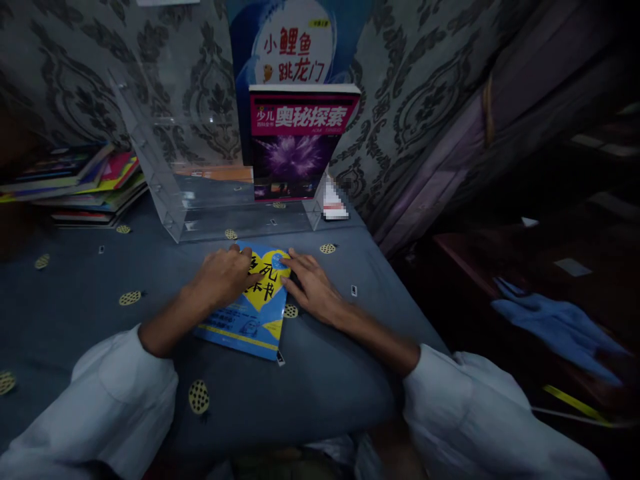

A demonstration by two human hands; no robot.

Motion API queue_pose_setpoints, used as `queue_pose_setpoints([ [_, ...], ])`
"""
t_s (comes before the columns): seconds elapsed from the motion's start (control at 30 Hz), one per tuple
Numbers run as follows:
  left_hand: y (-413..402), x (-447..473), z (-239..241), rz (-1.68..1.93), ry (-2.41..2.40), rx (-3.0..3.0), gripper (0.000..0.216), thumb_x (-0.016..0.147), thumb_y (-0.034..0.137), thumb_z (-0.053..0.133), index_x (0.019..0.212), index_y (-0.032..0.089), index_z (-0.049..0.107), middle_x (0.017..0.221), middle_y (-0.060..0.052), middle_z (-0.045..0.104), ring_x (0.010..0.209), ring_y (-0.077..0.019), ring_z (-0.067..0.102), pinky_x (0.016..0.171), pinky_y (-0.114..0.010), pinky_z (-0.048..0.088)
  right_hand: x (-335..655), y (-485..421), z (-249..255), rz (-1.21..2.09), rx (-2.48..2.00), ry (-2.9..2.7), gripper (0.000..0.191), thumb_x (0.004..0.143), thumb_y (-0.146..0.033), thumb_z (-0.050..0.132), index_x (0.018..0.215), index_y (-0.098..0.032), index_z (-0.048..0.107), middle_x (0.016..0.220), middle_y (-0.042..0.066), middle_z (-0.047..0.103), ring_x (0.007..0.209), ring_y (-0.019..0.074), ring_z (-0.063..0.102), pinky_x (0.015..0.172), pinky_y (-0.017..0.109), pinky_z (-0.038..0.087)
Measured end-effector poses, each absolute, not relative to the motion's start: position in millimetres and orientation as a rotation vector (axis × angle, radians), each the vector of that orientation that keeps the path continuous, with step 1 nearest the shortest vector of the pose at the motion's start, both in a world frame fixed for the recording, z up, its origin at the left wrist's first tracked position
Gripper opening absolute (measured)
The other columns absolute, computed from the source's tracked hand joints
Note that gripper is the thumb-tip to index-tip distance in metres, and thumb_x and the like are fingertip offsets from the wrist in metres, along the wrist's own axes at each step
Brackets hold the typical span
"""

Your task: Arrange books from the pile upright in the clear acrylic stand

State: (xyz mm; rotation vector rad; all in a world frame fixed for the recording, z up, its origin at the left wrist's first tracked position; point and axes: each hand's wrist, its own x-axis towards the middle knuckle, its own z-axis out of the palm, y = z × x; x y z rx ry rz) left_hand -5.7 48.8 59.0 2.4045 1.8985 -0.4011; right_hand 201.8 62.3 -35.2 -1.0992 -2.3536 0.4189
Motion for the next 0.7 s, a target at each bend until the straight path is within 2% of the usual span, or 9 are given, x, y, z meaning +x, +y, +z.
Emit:
queue_pose_setpoints([
  [0.23, 32.3, 8.9, 70.4, -0.55, 1.815, 2.432, 0.047, 0.105, 0.043, 0.045, 0.129, 0.006, 0.059, 0.122, -0.023, 0.066, 0.105, -0.0341, 0.07, 0.085, -0.04, 0.054, 191.1, 85.4, -44.2, 0.39, -1.088, -2.372, 0.045, 0.103, -0.036, 0.045, 0.142, -0.016, 0.057, 0.153, 0.02, 0.051, 0.143, 0.0312, 0.047, 0.118, 0.058, 0.037],
  [0.4, -2.9, 26.2, 85.6, -0.665, 1.342, 2.551, 0.066, 0.089, 0.054, 0.071, 0.137, 0.013, 0.057, 0.131, -0.02, 0.063, 0.115, -0.0362, 0.065, 0.092, -0.044, 0.054, 192.9, 83.9, -43.8, 0.395, -1.071, -2.364, 0.045, 0.104, -0.036, 0.045, 0.143, -0.017, 0.056, 0.154, 0.018, 0.05, 0.144, 0.0305, 0.047, 0.118, 0.057, 0.038],
  [0.5, -14.7, 28.8, 77.3, -0.633, 1.285, 2.656, 0.069, 0.09, 0.041, 0.072, 0.147, 0.011, 0.047, 0.138, -0.024, 0.058, 0.121, -0.0394, 0.061, 0.091, -0.047, 0.055, 193.2, 83.9, -41.6, 0.407, -1.077, -2.371, 0.045, 0.104, -0.035, 0.044, 0.144, -0.017, 0.055, 0.155, 0.019, 0.049, 0.145, 0.0306, 0.046, 0.119, 0.057, 0.037],
  [0.6, -16.7, 28.4, 65.2, -0.608, 1.308, 2.733, 0.064, 0.094, 0.024, 0.064, 0.151, 0.009, 0.04, 0.144, -0.028, 0.052, 0.128, -0.0416, 0.057, 0.091, -0.049, 0.056, 192.8, 86.5, -40.0, 0.438, -1.076, -2.374, 0.045, 0.104, -0.034, 0.044, 0.144, -0.015, 0.055, 0.155, 0.021, 0.048, 0.147, 0.0303, 0.043, 0.119, 0.057, 0.035],
  [0.7, -14.5, 29.3, 60.5, -0.627, 1.326, 2.729, 0.064, 0.094, 0.019, 0.061, 0.152, 0.008, 0.038, 0.148, -0.031, 0.048, 0.131, -0.0428, 0.055, 0.091, -0.05, 0.056, 192.6, 90.8, -39.7, 0.473, -1.088, -2.359, 0.045, 0.103, -0.033, 0.045, 0.143, -0.014, 0.056, 0.156, 0.021, 0.047, 0.147, 0.0304, 0.043, 0.119, 0.058, 0.036],
])
